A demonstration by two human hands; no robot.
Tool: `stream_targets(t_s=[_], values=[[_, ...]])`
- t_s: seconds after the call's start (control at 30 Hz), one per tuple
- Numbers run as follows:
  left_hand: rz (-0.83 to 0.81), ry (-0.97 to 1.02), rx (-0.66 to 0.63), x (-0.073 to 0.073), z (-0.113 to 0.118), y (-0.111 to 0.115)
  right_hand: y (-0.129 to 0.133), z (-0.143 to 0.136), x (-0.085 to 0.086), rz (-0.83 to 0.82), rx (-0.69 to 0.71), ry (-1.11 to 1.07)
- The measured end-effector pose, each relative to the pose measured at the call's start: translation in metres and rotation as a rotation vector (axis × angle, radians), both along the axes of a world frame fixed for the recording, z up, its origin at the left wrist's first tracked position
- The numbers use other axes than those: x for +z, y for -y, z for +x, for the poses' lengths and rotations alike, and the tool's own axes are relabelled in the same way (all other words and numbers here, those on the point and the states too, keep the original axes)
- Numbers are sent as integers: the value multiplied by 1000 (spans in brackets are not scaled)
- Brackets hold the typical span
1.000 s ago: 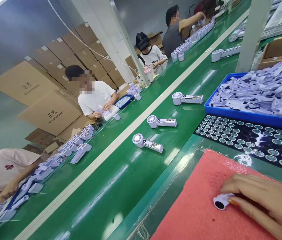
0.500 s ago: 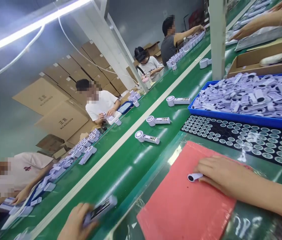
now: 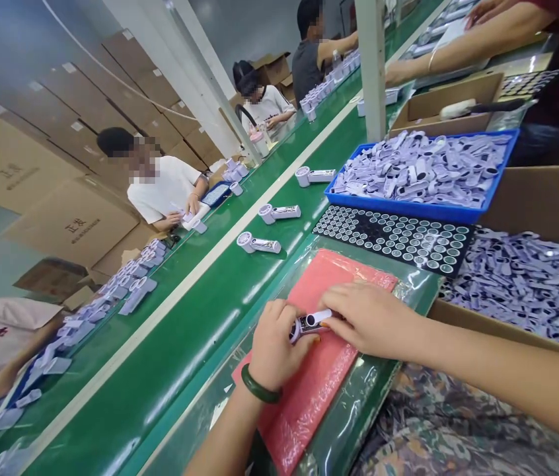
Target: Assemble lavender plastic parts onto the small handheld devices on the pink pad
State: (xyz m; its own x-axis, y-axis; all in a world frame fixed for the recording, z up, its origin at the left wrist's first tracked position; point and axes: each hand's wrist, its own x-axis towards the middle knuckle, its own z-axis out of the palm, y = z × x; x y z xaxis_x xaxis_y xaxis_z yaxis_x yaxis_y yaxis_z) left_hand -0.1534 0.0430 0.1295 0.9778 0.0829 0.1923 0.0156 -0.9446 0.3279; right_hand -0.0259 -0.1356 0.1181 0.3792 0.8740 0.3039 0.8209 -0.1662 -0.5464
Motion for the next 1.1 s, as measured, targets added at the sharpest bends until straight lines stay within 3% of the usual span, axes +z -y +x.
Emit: stream_targets(t_s=[0.27,0.47,0.57,0.7,0.87,1.0,1.1], values=[[-282,125,-42,3,-6,6,-9,-3,-1,3,34,0],[-335,77,36,7,-2,8,-11,13,-8,58,128,-476],[-318,90,3,11,-9,14,-7,13,-12,5,147,-573],[-257,61,15,11,-25,30,8,3,-17,-95,154,-417],[-91,19,84,5,-31,45,13,-9,-21,-44,133,-249],[-70,17,46,6,-28,46,11,-7,-26,-30,166,-273],[72,-37,33,12,-24,42,18,-1,-29,16,167,-323]])
